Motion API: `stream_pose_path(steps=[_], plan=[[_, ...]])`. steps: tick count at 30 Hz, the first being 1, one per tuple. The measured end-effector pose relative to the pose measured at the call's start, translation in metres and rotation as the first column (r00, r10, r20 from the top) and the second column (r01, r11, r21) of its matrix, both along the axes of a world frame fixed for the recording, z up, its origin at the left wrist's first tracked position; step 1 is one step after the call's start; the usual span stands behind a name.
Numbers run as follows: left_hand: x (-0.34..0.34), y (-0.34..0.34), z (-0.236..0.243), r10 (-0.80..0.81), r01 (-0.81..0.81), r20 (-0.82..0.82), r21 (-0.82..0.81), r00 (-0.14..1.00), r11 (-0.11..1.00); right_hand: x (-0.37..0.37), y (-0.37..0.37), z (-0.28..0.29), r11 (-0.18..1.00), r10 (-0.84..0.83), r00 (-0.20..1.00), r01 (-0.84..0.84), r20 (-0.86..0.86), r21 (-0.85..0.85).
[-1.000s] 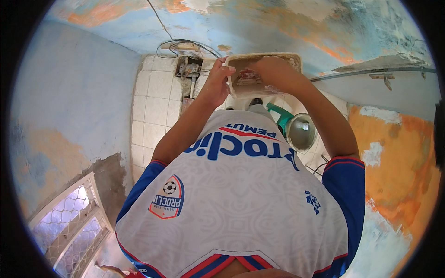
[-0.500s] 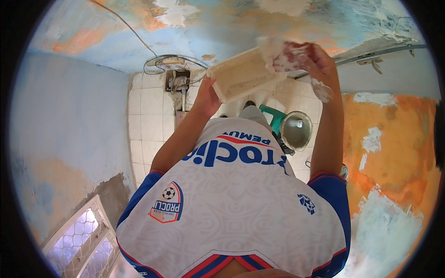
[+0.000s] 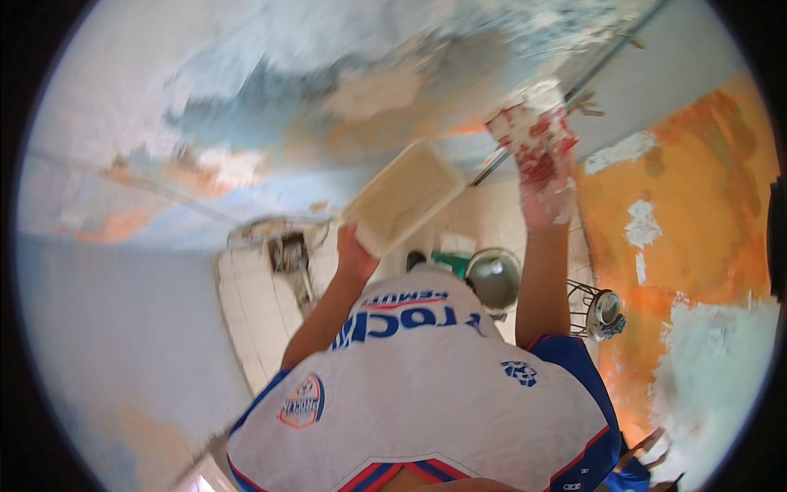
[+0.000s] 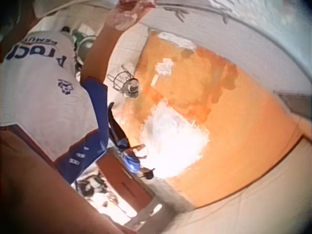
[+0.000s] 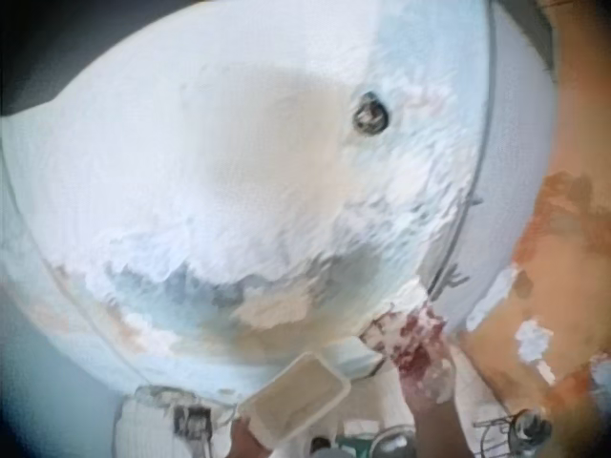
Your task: The person applies plaster to a wall with a spatula, gathering the material from a small plastic container.
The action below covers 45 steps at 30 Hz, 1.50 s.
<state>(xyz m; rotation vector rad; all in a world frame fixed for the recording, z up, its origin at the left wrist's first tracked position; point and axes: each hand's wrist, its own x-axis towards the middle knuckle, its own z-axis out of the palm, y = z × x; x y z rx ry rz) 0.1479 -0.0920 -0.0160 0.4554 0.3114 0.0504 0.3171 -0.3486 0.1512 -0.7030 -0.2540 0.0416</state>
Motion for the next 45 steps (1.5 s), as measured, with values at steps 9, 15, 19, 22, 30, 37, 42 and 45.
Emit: stream_pose_path(steps=[9, 15, 19, 22, 30, 37, 42, 45], plan=[[0.041, -0.027, 0.01, -0.07, 0.072, -0.027, 0.091, 0.997, 0.993, 0.123, -0.057, 0.041, 0.816, -0.578, 0.795, 0.565, 0.184, 0.124], [0.061, -0.03, 0.018, -0.119, 0.128, -0.086, 0.104, 0.989, 0.986, 0.233, -0.099, 0.061, 0.282, -0.814, 0.32, 0.947, 0.484, -0.153], [0.068, -0.019, 0.026, -0.092, 0.116, -0.142, 0.168, 0.986, 0.979, 0.279, -0.091, 0.084, 0.045, -0.823, 0.119, 0.988, 0.556, -0.146], [0.072, -0.01, 0.029, -0.082, 0.092, -0.096, 0.105, 0.992, 0.99, 0.298, -0.078, 0.111, -0.136, -0.774, -0.003, 0.977, 0.633, -0.162], [0.071, 0.002, 0.018, -0.023, 0.034, -0.101, 0.108, 0.995, 0.994, 0.34, -0.052, 0.119, -0.285, -0.649, 0.0, 0.927, 0.761, -0.243], [0.077, -0.006, 0.016, -0.057, 0.081, -0.151, 0.163, 0.987, 0.983, 0.326, -0.023, 0.09, -0.458, -0.47, -0.251, 0.889, 0.846, 0.01], [0.084, -0.008, 0.007, -0.094, 0.113, -0.14, 0.135, 0.986, 0.984, 0.306, -0.067, 0.086, -0.279, -0.613, -0.141, 0.959, 0.777, -0.046], [0.084, -0.014, 0.009, -0.11, 0.128, -0.141, 0.131, 0.984, 0.983, 0.301, -0.097, 0.116, -0.163, -0.764, 0.016, 0.962, 0.645, -0.218]])
